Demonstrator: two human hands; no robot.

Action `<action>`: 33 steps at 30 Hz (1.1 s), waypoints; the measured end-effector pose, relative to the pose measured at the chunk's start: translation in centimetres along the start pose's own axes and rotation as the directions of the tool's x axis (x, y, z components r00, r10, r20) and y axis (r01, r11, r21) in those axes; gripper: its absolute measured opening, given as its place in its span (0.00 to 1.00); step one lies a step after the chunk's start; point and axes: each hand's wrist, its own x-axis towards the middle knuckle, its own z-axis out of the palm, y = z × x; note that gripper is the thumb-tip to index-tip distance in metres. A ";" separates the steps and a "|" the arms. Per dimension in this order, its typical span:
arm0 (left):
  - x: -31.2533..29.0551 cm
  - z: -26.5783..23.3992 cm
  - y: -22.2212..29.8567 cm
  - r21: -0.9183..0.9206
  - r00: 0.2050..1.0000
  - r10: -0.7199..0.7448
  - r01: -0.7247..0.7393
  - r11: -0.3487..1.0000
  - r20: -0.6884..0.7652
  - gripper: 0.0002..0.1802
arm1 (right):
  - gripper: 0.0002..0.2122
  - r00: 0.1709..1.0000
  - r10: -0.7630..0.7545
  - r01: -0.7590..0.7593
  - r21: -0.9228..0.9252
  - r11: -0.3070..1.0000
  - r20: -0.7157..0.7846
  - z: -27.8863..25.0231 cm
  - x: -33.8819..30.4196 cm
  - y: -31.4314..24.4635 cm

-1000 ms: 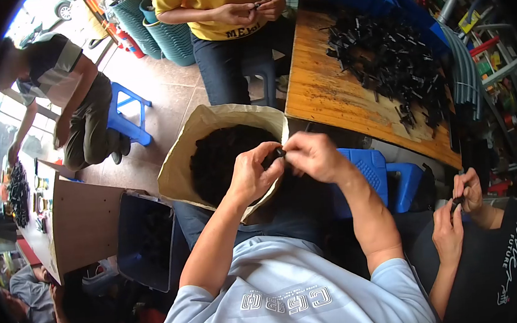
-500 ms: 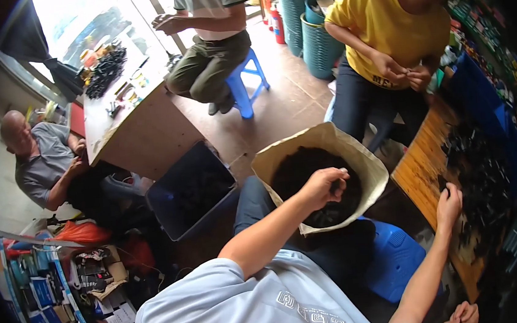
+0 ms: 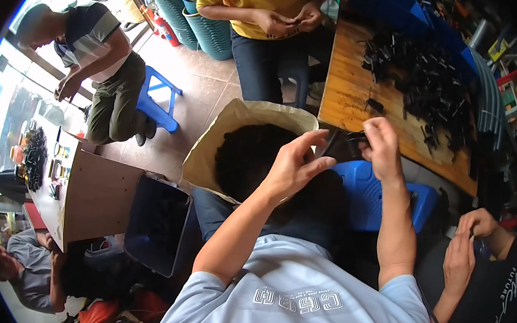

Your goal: Assembling small black plastic components at a workbench.

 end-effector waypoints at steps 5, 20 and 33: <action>-0.2 0.2 2.1 0.480 0.957 0.284 -0.280 0.831 0.067 0.20 | 0.06 0.993 0.047 -0.053 0.055 0.997 0.112 4.5 -2.3 -0.8; -1.6 0.9 0.5 0.388 0.914 0.384 -0.310 0.868 -0.128 0.03 | 0.04 0.934 -0.199 0.108 0.297 0.949 0.296 6.0 -3.8 2.0; -2.8 -0.4 -0.5 -0.163 0.988 0.000 -0.026 0.986 -0.156 0.08 | 0.09 0.903 -0.083 0.005 0.183 0.983 0.421 5.4 -3.9 1.5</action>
